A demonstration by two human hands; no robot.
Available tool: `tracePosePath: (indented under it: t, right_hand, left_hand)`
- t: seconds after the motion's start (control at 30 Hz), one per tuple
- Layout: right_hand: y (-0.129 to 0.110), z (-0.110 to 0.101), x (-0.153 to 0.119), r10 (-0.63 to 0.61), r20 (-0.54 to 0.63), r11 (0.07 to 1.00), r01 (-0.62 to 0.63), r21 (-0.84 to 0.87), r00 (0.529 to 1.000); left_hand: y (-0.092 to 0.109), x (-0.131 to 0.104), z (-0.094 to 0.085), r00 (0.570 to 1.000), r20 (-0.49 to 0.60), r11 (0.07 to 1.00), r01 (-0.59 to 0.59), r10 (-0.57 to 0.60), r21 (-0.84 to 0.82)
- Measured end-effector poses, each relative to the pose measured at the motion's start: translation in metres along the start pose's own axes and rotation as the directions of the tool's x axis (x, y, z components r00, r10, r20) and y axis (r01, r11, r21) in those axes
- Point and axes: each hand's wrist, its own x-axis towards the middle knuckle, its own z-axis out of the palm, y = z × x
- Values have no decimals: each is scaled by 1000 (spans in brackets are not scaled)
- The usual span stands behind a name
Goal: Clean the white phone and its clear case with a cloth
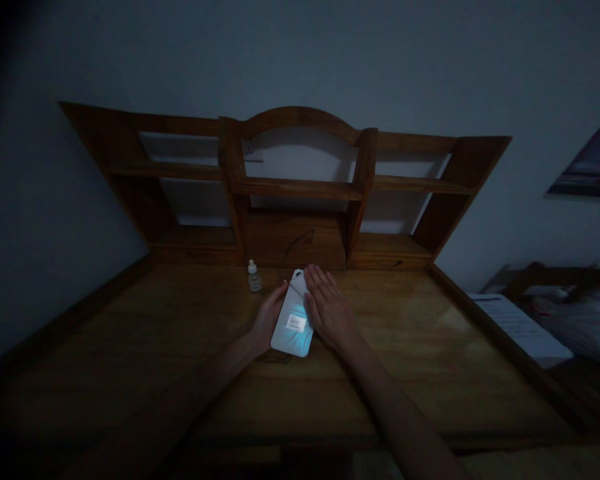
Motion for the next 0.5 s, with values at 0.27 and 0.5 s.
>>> tracePosePath:
  t: [0.27,0.5]
  right_hand:
    - [-5,0,0,-32,14,999,32,-1,999]
    - [-10,5,-2,-58,32,998,59,-14,998]
  left_hand:
    - [0,-4,4,999,-28,999,-31,30,-25]
    - [3,-5,5,993,-113,1000,-27,26,-11]
